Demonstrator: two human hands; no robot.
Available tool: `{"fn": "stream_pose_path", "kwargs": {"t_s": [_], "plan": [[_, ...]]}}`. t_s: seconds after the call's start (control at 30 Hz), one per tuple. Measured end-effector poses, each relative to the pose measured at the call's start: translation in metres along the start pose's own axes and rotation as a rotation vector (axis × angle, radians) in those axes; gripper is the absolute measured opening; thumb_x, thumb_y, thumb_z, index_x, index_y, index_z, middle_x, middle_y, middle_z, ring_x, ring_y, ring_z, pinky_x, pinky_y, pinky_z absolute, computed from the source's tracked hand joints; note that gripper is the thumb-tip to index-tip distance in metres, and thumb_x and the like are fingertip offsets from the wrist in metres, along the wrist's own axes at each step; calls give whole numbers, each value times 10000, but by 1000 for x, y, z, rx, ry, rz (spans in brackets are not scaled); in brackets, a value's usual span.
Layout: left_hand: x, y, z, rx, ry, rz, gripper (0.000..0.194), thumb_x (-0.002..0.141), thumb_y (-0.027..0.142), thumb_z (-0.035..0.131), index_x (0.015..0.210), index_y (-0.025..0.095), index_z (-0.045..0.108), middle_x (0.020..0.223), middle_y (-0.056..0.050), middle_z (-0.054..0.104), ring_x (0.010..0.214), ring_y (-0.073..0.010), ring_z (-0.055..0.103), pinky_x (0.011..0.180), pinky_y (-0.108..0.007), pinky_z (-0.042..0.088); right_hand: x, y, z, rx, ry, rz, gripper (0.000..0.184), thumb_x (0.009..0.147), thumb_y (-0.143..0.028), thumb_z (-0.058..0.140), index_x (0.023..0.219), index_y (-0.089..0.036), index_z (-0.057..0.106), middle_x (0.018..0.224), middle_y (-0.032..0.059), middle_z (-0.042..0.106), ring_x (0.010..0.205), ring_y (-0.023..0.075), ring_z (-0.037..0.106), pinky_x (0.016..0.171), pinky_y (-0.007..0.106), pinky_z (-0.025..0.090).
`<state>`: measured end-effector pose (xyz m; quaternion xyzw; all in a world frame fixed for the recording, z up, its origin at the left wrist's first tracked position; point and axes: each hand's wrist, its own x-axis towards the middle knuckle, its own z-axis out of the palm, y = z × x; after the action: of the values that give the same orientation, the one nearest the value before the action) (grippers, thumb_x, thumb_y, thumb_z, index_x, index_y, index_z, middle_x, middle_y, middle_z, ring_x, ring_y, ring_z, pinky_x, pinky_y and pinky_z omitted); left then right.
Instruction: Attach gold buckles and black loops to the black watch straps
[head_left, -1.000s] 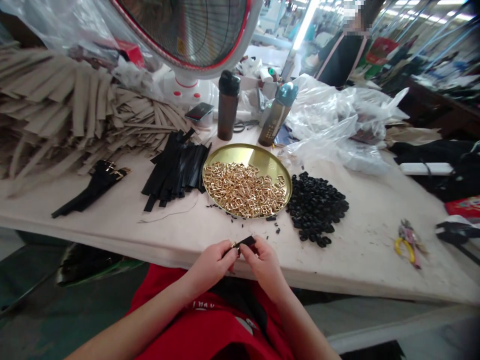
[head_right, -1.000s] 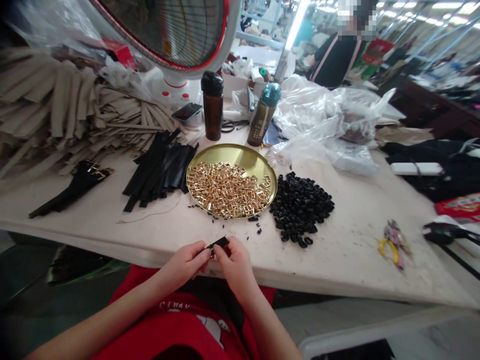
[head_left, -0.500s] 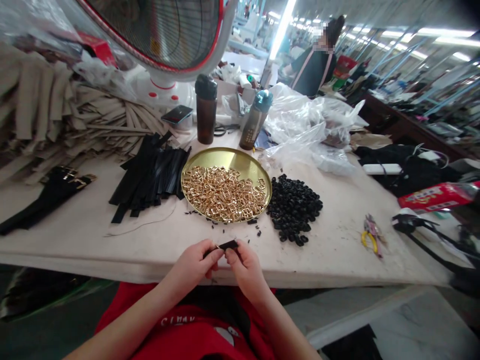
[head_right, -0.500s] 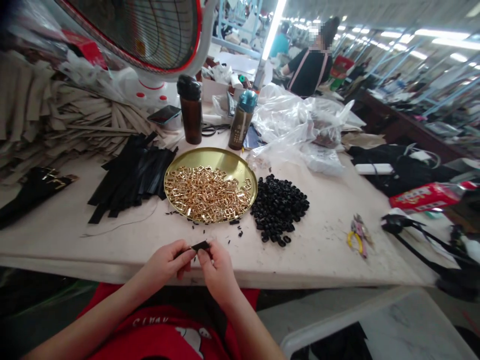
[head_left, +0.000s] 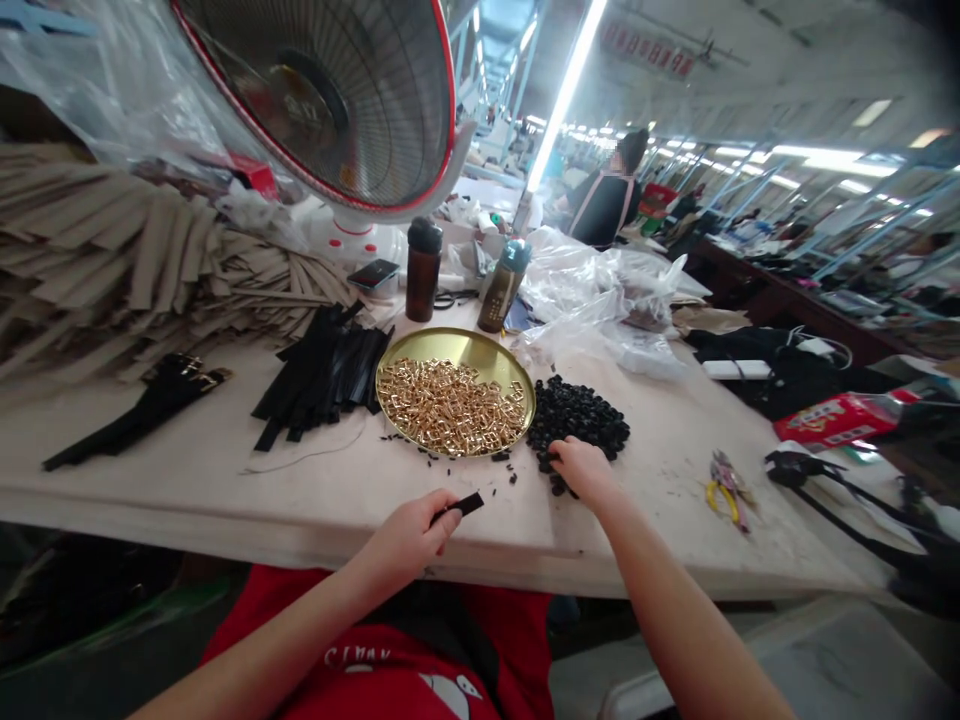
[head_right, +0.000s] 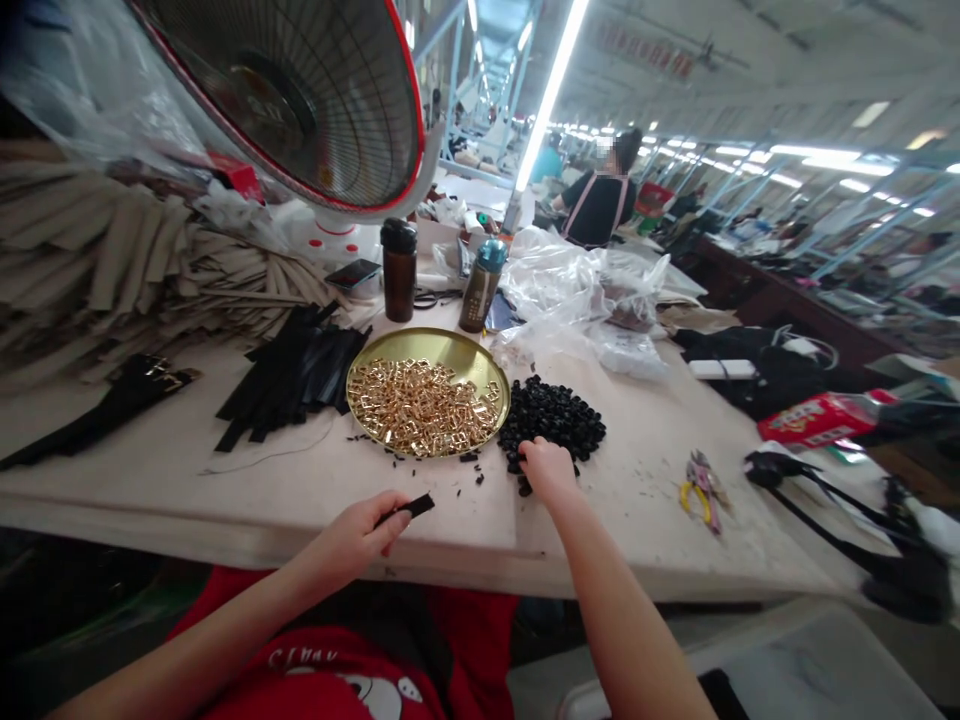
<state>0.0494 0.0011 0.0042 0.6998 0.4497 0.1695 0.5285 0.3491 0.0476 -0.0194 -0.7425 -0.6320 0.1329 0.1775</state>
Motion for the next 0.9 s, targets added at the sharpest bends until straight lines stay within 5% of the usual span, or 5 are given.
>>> {"fn": "stream_pose_path", "kwargs": {"t_s": [0.27, 0.47, 0.63, 0.8, 0.9], "plan": [[-17, 9, -2, 47, 124, 48, 282, 823, 395, 366, 771, 171, 528, 530, 49, 452, 510, -111, 442, 525, -215, 309, -8, -31, -10, 354, 3, -22, 247, 610, -302, 673, 549, -195, 458, 590, -39, 422, 598, 141, 443, 589, 271, 320], [-17, 39, 5, 6, 305, 181, 305, 834, 394, 360, 802, 166, 559, 538, 40, 471, 515, -104, 456, 517, -202, 315, -73, -102, 4, 879, -149, -105, 318, 719, -510, 526, 685, -197, 484, 584, -35, 480, 540, 123, 448, 559, 276, 393], [-36, 44, 16, 164, 380, 234, 291, 846, 353, 353, 797, 181, 583, 602, 20, 520, 572, -111, 469, 545, -202, 314, -113, -124, 12, 1159, -104, -112, 299, 748, -491, 526, 725, -192, 523, 603, -22, 513, 568, 120, 474, 584, 276, 415], [-52, 40, 17, 323, 297, 247, 267, 831, 342, 387, 764, 181, 588, 615, 12, 540, 563, -112, 465, 524, -209, 284, -127, -122, 10, 1183, 13, -130, 224, 693, -394, 643, 728, -184, 572, 601, -28, 552, 575, 118, 503, 593, 263, 413], [-54, 41, 15, 331, 234, 246, 269, 824, 334, 391, 751, 180, 600, 581, 18, 524, 540, -111, 445, 504, -207, 274, -131, -122, 11, 1184, -23, -125, 248, 659, -376, 677, 794, -187, 593, 635, -26, 577, 571, 120, 518, 585, 270, 419]]}}
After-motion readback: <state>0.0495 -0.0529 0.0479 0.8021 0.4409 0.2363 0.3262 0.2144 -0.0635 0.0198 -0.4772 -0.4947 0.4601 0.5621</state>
